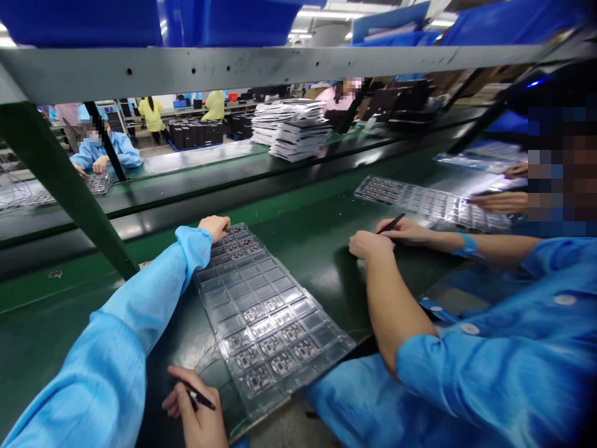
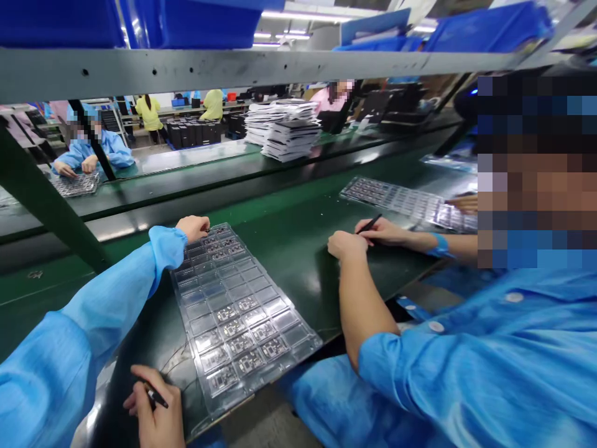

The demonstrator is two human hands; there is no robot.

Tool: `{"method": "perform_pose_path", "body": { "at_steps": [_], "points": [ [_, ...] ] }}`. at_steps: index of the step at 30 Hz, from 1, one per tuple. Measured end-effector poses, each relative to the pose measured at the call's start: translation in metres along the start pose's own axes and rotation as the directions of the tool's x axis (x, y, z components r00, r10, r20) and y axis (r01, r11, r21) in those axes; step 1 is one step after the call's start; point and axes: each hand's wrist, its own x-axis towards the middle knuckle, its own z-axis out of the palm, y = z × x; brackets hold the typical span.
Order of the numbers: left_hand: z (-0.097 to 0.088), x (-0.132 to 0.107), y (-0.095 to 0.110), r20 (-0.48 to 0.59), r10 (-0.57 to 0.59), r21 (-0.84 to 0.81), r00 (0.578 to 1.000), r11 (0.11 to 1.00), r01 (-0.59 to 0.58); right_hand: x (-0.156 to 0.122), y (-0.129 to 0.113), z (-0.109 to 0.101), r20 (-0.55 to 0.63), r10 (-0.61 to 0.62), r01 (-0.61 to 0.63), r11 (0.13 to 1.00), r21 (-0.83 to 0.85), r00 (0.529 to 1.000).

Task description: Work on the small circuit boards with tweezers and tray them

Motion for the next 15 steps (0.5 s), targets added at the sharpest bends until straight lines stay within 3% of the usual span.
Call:
{"method": "perform_pose_path", "body": {
  "at_steps": [3,6,10,12,15],
  "points": [
    [-0.015,-0.047,0.006,-0.025,0.006,-0.112,1.000,0.994,-0.009,0.000,-0.009,-0.011,0.201,0.109,-0.137,0.982,0.132,0.973],
    [-0.025,-0.113,0.005,0.058,0.055,-0.337,0.997,0.941,-0.032,0.000,-0.013,-0.014,0.132,0.079,-0.095,0.988,0.119,0.988],
    [-0.023,-0.212,-0.006,0.178,0.077,-0.752,0.981,0.653,0.085,-0.001,-0.012,-0.010,-0.011,0.032,-0.031,0.995,0.100,0.999],
    [-0.015,-0.258,-0.011,0.217,0.030,-0.804,0.976,0.573,0.161,-0.002,-0.013,-0.009,-0.047,0.040,-0.035,0.994,0.099,0.998],
    [0.001,-0.313,-0.015,0.264,-0.025,-0.806,0.964,0.543,0.234,-0.005,-0.015,-0.008,-0.045,0.067,-0.059,0.986,0.154,0.997]
  ]
}}
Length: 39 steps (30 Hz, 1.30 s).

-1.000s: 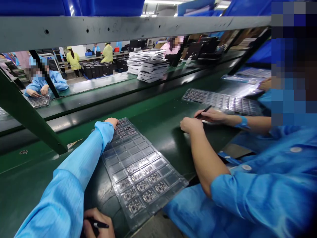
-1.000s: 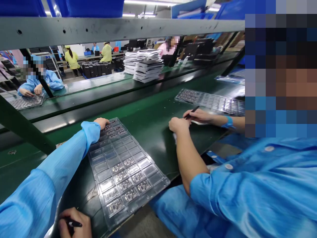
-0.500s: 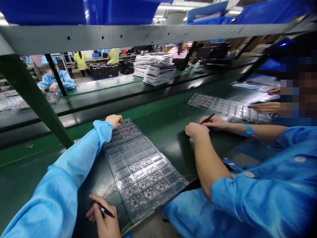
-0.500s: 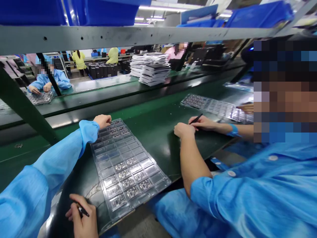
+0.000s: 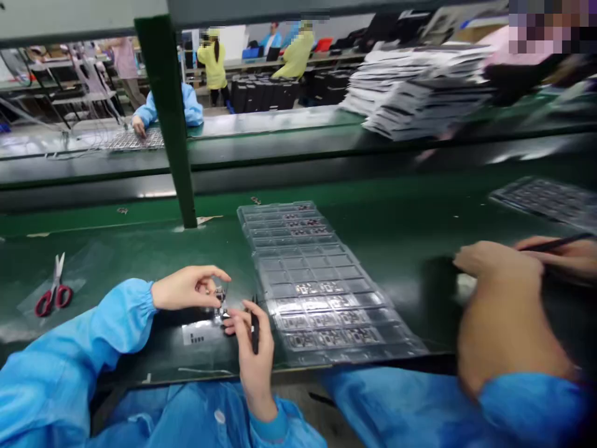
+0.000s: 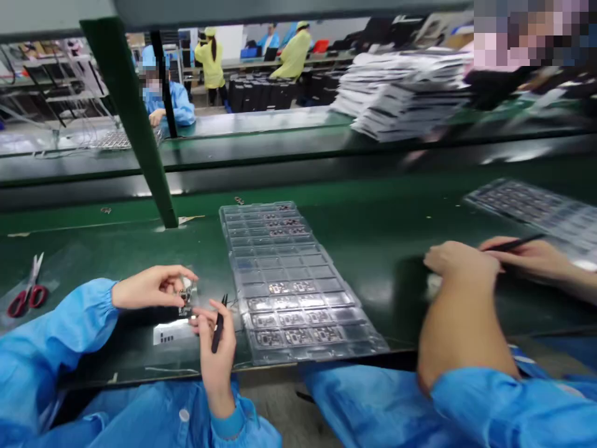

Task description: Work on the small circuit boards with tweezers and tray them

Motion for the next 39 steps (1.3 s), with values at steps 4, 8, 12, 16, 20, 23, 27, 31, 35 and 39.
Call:
{"method": "perform_pose_path", "body": {
  "at_steps": [4,8,12,16,20,23,27,31,35,39],
  "points": [
    [0.015,-0.039,-0.025,0.014,-0.053,0.001,0.998,0.999,0.053,-0.009,-0.004,0.007,0.166,0.103,-0.116,0.991,0.066,0.981],
    [0.020,-0.055,-0.037,0.022,-0.056,0.038,0.998,0.998,0.055,-0.018,-0.008,0.015,0.269,0.147,-0.162,0.986,0.035,0.952],
    [0.017,-0.062,-0.043,0.047,-0.017,0.098,0.999,0.995,0.013,-0.024,-0.012,0.020,0.309,0.181,-0.186,0.983,-0.014,0.934],
    [0.016,-0.064,-0.047,0.063,0.131,0.156,0.989,0.978,-0.139,-0.027,-0.013,0.025,0.276,0.167,-0.153,0.986,-0.072,0.946],
    [0.020,-0.062,-0.053,-0.026,0.156,0.044,0.987,0.987,-0.155,-0.030,-0.012,0.029,0.239,0.150,-0.117,0.982,-0.146,0.959],
    [0.024,-0.061,-0.054,-0.171,0.087,-0.051,0.981,0.994,-0.097,-0.030,-0.013,0.031,0.194,0.145,-0.113,0.979,-0.168,0.970],
    [0.026,-0.061,-0.054,-0.211,0.010,-0.064,0.977,0.998,-0.024,-0.028,-0.015,0.033,0.147,0.146,-0.125,0.982,-0.140,0.978],
    [0.026,-0.063,-0.052,-0.205,0.000,-0.002,0.979,1.000,-0.001,-0.028,-0.014,0.033,0.142,0.164,-0.150,0.983,-0.107,0.976],
    [0.025,-0.064,-0.050,-0.195,0.026,0.047,0.980,0.999,-0.017,-0.028,-0.012,0.031,0.178,0.176,-0.164,0.983,-0.080,0.968],
    [0.026,-0.064,-0.048,-0.178,0.019,0.063,0.984,0.998,-0.008,-0.029,-0.015,0.032,0.181,0.167,-0.152,0.984,-0.094,0.969]
  ]
}}
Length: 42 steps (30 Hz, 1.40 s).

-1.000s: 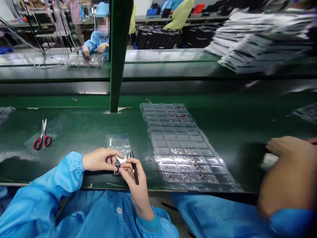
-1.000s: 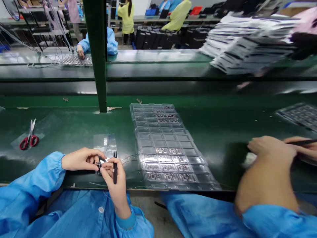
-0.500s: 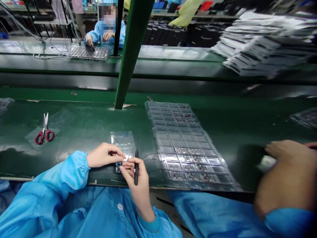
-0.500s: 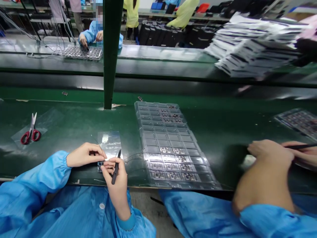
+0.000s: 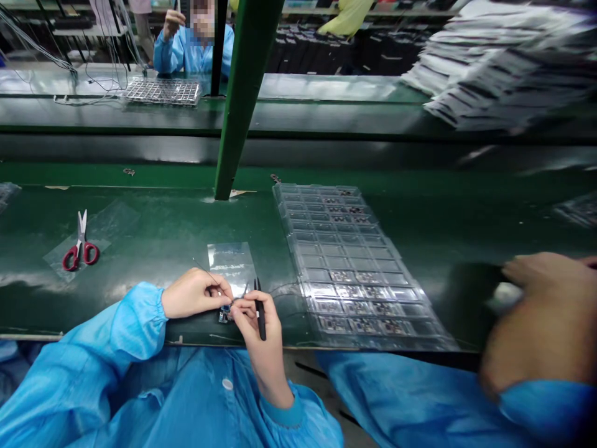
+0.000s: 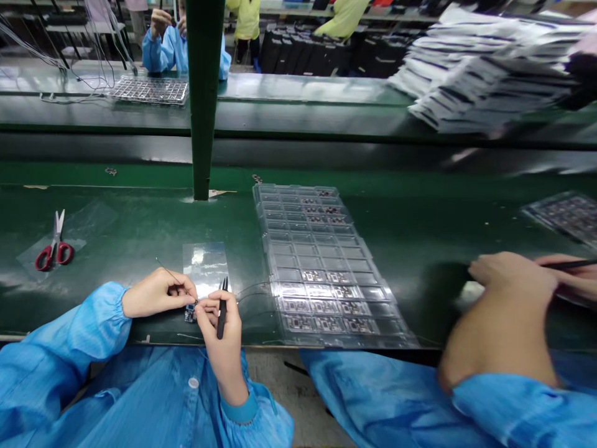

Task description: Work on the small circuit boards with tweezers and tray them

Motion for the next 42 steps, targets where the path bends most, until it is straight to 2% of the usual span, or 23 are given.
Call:
{"method": "perform_pose_path", "body": {
  "at_steps": [6,9,12,15,17,19,22,24,28,32,42],
  "points": [
    [0.005,0.001,0.002,0.026,-0.037,0.009,0.999,0.999,0.036,-0.002,0.000,0.005,-0.051,-0.064,0.058,0.993,-0.107,0.997],
    [0.004,0.002,0.002,0.027,-0.051,0.021,0.998,0.999,0.050,-0.001,0.001,0.002,-0.041,-0.058,0.053,0.993,-0.108,0.997],
    [-0.006,0.002,-0.001,0.003,-0.078,-0.036,0.997,0.996,0.078,0.003,0.002,-0.011,-0.060,-0.007,0.002,0.997,-0.073,0.998],
    [-0.016,0.003,-0.007,-0.038,-0.126,-0.017,0.991,0.992,0.125,0.008,0.003,-0.032,-0.095,0.057,-0.061,0.997,-0.040,0.994],
    [-0.018,0.004,-0.011,-0.009,-0.133,0.026,0.991,0.991,0.134,0.011,0.003,-0.042,-0.067,0.103,-0.107,0.993,-0.054,0.992],
    [-0.016,0.005,-0.014,0.062,-0.085,0.066,0.995,0.995,0.081,0.014,0.002,-0.045,-0.024,0.136,-0.138,0.987,-0.081,0.990],
    [-0.010,0.006,-0.016,0.144,0.020,0.118,0.989,0.992,-0.038,0.016,0.002,-0.039,-0.006,0.122,-0.122,0.985,-0.123,0.993],
    [-0.007,0.007,-0.017,0.165,0.040,0.138,0.985,0.988,-0.064,0.018,0.002,-0.031,0.000,0.101,-0.100,0.983,-0.153,0.995],
    [-0.005,0.009,-0.020,0.181,0.021,0.128,0.983,0.991,-0.044,0.022,0.005,-0.020,-0.022,0.092,-0.094,0.971,-0.221,0.996],
    [-0.004,0.010,-0.021,0.169,0.018,0.120,0.986,0.992,-0.039,0.022,0.007,-0.019,-0.076,0.067,-0.087,0.947,-0.310,0.995],
    [-0.004,0.011,-0.020,0.172,-0.003,0.106,0.985,0.994,-0.015,0.023,0.003,-0.018,-0.031,0.087,-0.093,0.921,-0.377,0.996]
  ]
}}
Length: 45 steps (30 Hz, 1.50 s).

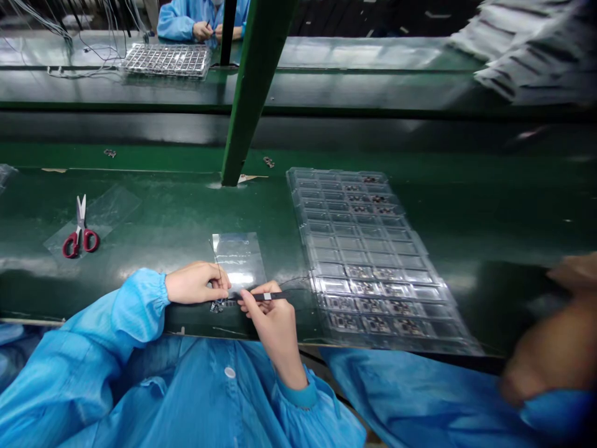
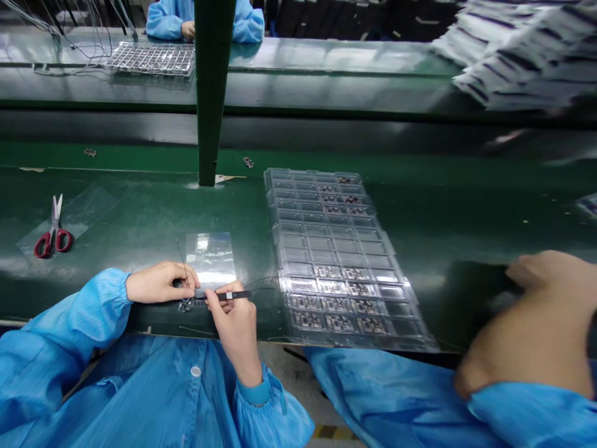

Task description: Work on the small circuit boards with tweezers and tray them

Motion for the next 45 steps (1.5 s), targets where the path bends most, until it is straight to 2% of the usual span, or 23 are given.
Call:
{"method": "perform_pose_path", "body": {
  "at_steps": [13,20,23,28,33,45],
  "points": [
    [0.000,0.000,0.002,0.014,-0.014,0.011,1.000,1.000,0.014,0.000,-0.001,0.000,0.026,0.028,-0.029,0.999,0.034,0.999],
    [0.001,0.001,0.001,-0.001,-0.029,0.008,1.000,1.000,0.029,0.002,0.001,-0.006,0.047,0.028,-0.041,0.953,0.299,0.998],
    [-0.001,0.001,0.002,-0.001,-0.077,-0.063,0.997,0.995,0.077,0.000,0.004,-0.006,-0.017,-0.001,0.007,0.932,0.362,1.000],
    [-0.001,0.002,0.002,0.006,-0.199,-0.201,0.980,0.960,0.197,-0.004,0.008,0.001,-0.138,-0.056,0.099,0.939,0.330,0.989],
    [0.005,0.003,0.000,0.053,-0.271,-0.357,0.961,0.894,0.272,-0.006,0.006,0.003,-0.163,-0.071,0.116,0.951,0.285,0.984],
    [0.004,0.004,0.005,0.049,-0.296,-0.346,0.954,0.891,0.294,-0.005,0.006,0.004,-0.176,-0.053,0.097,0.962,0.254,0.983]
  ]
}}
